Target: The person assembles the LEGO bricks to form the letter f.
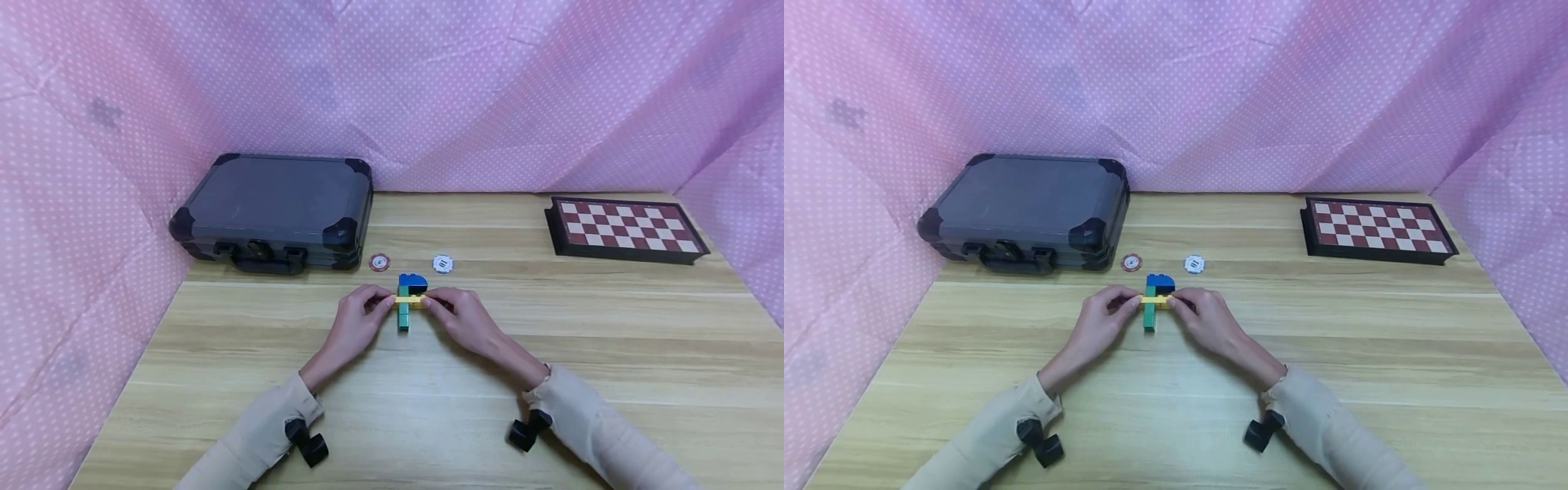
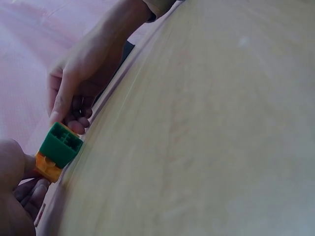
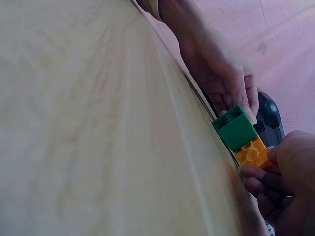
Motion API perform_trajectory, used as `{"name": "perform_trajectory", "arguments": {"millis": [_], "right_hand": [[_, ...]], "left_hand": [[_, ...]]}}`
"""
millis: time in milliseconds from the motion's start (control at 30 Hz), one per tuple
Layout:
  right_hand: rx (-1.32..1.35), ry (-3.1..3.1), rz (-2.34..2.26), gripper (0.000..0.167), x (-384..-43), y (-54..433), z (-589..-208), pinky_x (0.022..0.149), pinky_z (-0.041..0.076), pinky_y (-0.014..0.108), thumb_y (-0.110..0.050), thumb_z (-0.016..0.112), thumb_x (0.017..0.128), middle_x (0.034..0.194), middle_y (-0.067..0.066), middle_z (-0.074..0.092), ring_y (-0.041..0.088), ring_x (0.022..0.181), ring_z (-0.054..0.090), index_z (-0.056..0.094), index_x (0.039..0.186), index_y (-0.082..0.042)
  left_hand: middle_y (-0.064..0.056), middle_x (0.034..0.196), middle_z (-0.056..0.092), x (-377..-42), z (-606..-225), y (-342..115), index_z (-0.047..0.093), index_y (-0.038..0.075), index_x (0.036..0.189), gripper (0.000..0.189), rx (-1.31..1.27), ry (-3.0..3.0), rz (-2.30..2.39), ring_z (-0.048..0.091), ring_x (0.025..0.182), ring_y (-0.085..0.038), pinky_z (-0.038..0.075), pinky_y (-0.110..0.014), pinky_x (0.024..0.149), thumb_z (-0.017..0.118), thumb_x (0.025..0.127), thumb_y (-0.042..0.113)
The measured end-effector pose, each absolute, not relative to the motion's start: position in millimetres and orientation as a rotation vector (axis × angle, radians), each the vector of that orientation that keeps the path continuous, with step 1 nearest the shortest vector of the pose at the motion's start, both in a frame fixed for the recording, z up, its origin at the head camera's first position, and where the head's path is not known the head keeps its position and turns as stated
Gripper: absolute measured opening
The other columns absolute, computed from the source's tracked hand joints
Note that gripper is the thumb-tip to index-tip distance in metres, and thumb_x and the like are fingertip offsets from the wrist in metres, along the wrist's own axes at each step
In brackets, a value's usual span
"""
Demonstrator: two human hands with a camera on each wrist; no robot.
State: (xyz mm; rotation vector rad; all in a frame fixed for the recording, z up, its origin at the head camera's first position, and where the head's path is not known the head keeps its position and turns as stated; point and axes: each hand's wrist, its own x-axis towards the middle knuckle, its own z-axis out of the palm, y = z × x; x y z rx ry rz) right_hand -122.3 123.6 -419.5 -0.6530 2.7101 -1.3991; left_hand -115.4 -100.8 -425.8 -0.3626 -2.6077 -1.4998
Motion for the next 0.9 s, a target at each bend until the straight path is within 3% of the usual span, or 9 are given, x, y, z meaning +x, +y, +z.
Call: {"name": "perform_trajectory", "arguments": {"millis": [167,533,733,900], "right_hand": [[-0.651,2.699,-1.4,0.021,-122.9,123.5,-420.0,0.083,0.056,0.039,-0.013,0.065,0.103,0.111,0.01,0.075,0.017,0.091,0.065,0.074,0.117,0.0],[-0.581,2.699,-1.409,0.024,-122.6,123.5,-420.9,0.085,0.056,0.039,-0.017,0.069,0.101,0.113,0.011,0.074,0.02,0.096,0.067,0.074,0.118,-0.001],[-0.559,2.707,-1.372,0.028,-119.1,135.1,-416.0,0.079,0.055,0.037,-0.021,0.07,0.101,0.11,0.008,0.072,0.019,0.09,0.063,0.073,0.121,-0.002],[-0.625,2.799,-1.253,0.036,-115.6,157.4,-409.8,0.096,0.051,0.05,-0.028,0.071,0.1,0.117,0.009,0.07,0.026,0.109,0.063,0.07,0.127,-0.004]], "left_hand": [[-0.005,0.1,0.071,-117.0,-427.6,-100.3,0.075,0.004,0.107,0.01,-0.324,-2.628,-1.509,0.061,0.088,-0.018,0.052,-0.036,0.079,0.068,0.101,0.009],[-0.005,0.103,0.071,-115.5,-427.7,-101.6,0.073,0.003,0.112,0.014,-0.282,-2.66,-1.535,0.062,0.09,-0.017,0.053,-0.036,0.081,0.068,0.101,0.011],[-0.004,0.109,0.069,-112.4,-422.4,-110.7,0.069,0.005,0.125,0.032,-0.279,-2.682,-1.589,0.062,0.098,-0.019,0.053,-0.04,0.087,0.059,0.108,0.029],[-0.007,0.115,0.068,-108.0,-410.6,-127.5,0.065,0.005,0.131,0.044,-0.378,-2.685,-1.493,0.061,0.106,-0.024,0.05,-0.046,0.094,0.048,0.111,0.04]]}}
